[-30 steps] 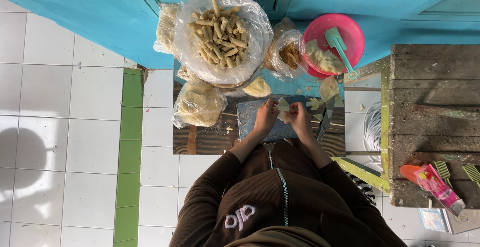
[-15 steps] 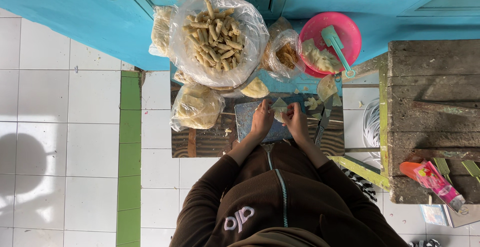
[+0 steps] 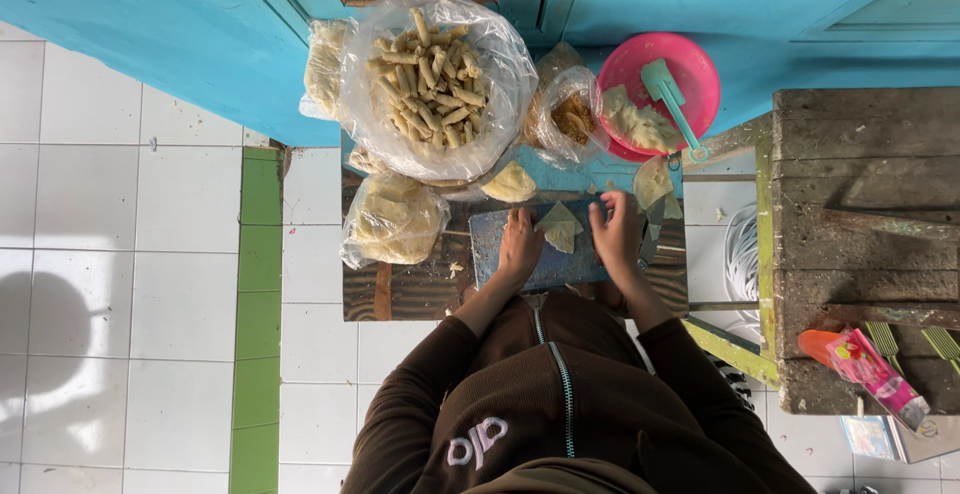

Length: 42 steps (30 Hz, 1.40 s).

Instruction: The person folds triangular pastry wrappers around a spoonful of filling on a small cutting board, pinching the edges closed by hand, and places each finished pastry into a large plastic-lined bowl of finished pastries. They repeat this folding cycle continuously, occasionally reaching into the filling bag.

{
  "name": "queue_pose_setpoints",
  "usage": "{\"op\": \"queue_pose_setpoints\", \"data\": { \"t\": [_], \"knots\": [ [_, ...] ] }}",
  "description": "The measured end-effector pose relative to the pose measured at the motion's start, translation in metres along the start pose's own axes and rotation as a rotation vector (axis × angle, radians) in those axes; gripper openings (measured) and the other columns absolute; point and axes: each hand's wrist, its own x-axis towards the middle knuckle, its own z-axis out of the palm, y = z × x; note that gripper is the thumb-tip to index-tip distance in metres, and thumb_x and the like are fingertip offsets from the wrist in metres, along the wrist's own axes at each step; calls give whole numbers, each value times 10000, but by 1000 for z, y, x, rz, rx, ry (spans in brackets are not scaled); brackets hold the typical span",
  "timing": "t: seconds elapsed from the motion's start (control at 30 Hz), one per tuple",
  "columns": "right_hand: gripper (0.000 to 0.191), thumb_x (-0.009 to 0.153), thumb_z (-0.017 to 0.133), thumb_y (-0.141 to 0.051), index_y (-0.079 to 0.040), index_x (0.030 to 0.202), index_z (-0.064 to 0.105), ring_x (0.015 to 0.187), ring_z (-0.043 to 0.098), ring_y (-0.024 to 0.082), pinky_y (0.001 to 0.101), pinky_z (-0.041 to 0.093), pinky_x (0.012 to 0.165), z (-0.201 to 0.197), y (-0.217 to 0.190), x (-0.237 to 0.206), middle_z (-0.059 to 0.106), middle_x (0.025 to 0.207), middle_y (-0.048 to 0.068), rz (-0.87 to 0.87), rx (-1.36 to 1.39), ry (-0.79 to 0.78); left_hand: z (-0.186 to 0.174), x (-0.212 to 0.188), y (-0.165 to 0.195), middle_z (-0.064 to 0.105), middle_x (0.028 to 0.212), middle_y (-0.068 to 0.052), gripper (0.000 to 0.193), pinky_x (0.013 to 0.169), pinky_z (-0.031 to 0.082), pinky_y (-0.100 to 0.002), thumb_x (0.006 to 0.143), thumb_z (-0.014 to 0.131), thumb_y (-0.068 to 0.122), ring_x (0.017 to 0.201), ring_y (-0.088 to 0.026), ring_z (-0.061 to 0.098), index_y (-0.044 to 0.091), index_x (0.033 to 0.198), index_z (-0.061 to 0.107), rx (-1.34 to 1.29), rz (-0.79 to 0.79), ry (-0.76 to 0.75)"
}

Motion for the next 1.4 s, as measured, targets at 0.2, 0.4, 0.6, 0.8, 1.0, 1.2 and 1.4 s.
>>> {"op": "queue_pose_setpoints", "data": {
  "t": [0.2, 0.4, 0.6, 0.8, 1.0, 1.2, 1.4],
  "knots": [
    [416, 921, 785, -185, -109, 1306, 647, 1339, 442, 417, 541, 372, 1137, -31, 17, 92, 513, 1412, 166, -163, -364, 27, 2, 1, 2, 577, 1114, -192, 204, 776, 527, -518, 868, 720, 126, 966, -417, 634, 58, 1006, 586, 66, 24, 6],
    [582, 832, 833, -232, -226, 1394, 684, 1430, 311, 459, 670, 304, 1088, -31, 9, 123, 323, 1658, 104, -236, -534, -157, 4, 3, 3, 610, 1072, -154, 303, 875, 509, -501, 798, 724, 93, 1022, -386, 626, 54, 1049, 557, 102, 57, 19],
    [509, 858, 813, -168, -281, 1346, 722, 1448, 301, 454, 667, 289, 1094, -24, 8, 130, 343, 1660, 89, -275, -559, -177, 8, 2, 3, 590, 1093, -166, 228, 869, 500, -499, 837, 761, 136, 1056, -389, 592, 73, 1000, 614, 148, 32, 32],
    [339, 858, 836, -173, -220, 1179, 739, 1454, 328, 425, 635, 267, 1134, -17, 12, 131, 427, 1583, 66, -257, -516, -153, 7, 0, -2, 609, 1049, -159, 187, 866, 510, -486, 858, 724, 136, 1004, -377, 614, 70, 986, 605, 128, 64, -5],
    [344, 780, 827, -100, -105, 1073, 648, 1330, 413, 403, 615, 342, 1006, -13, 18, 134, 502, 1340, 123, -240, -371, -107, 12, 0, -5, 679, 946, -155, 198, 755, 542, -473, 929, 694, 162, 876, -372, 680, 56, 1019, 551, -106, 17, -36],
    [288, 847, 708, -13, -111, 1104, 621, 1155, 509, 334, 477, 420, 970, -16, 14, 84, 558, 1179, 90, -83, 6, -160, 14, -1, -1, 690, 898, -137, 390, 710, 559, -473, 873, 709, 201, 825, -356, 712, 84, 1141, 451, -184, -69, -14],
    [612, 727, 593, 147, -194, 1218, 722, 1144, 552, 309, 449, 433, 1007, 1, 3, 11, 582, 1340, 75, -298, 7, -374, 12, 2, 10, 689, 965, -155, 440, 718, 538, -501, 875, 734, 219, 867, -395, 697, 78, 1178, 447, -50, -120, -11]
  ]
}}
